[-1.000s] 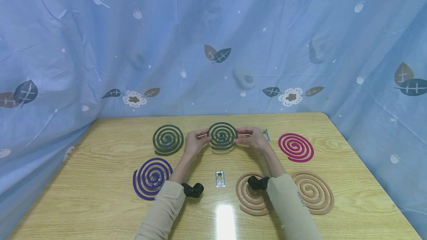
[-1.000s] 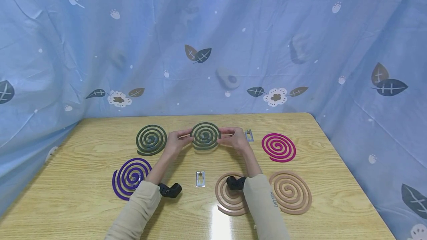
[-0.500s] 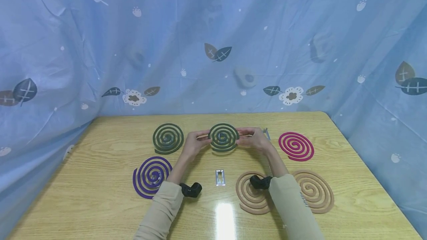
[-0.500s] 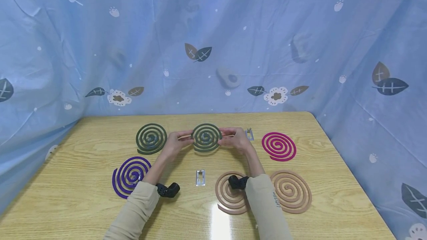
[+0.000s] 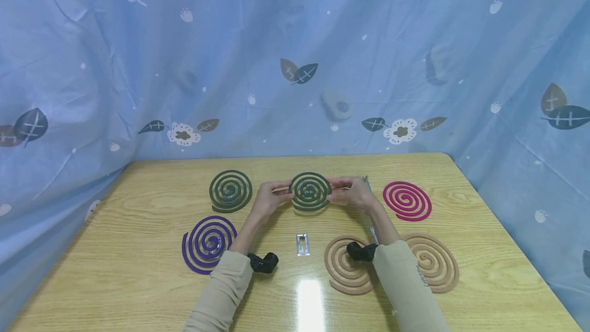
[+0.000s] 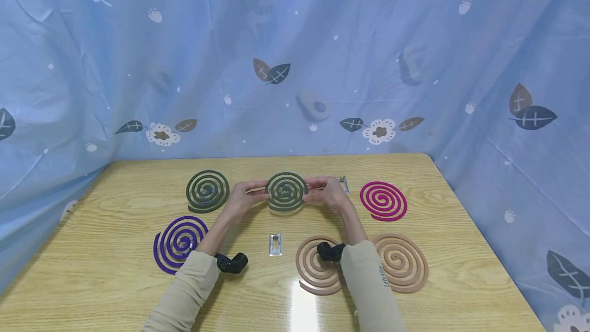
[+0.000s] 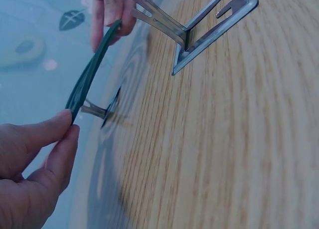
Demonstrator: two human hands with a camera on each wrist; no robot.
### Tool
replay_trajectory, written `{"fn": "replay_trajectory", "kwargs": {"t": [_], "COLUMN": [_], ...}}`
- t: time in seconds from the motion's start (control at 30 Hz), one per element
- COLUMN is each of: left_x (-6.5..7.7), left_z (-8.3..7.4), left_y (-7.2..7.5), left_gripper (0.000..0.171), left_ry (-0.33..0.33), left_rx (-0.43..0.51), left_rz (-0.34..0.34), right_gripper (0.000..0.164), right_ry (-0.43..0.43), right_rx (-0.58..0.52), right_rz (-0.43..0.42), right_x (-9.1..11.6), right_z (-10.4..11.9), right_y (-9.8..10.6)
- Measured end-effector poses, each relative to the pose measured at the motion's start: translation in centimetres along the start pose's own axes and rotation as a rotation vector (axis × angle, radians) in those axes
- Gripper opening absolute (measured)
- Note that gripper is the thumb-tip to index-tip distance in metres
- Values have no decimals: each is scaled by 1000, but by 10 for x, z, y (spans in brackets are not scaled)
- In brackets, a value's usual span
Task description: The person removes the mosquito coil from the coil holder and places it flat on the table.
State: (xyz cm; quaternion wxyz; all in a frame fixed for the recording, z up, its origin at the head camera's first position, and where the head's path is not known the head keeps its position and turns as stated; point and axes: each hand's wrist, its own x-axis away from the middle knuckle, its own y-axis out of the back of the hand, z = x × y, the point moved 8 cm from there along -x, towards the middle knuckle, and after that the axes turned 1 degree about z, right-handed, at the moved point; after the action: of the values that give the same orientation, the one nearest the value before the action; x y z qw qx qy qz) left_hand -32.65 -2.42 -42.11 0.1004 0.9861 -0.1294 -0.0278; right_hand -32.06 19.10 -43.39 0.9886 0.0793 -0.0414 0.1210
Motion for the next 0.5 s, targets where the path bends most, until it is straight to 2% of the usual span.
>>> {"fn": "replay_trajectory", "kwargs": {"t": [0.5], "left_x": [-1], "left_z": [-3], "left_y": [-11], "left_gripper": [39], "left_ry": [6], "left_rx": [-15], "left_rz": [27], "right_gripper": [47], "right_ry": [8], "right_rx": [-19], "right_rz": [7], "right_x": [9], "right_z": [0], "right_y": [8]}}
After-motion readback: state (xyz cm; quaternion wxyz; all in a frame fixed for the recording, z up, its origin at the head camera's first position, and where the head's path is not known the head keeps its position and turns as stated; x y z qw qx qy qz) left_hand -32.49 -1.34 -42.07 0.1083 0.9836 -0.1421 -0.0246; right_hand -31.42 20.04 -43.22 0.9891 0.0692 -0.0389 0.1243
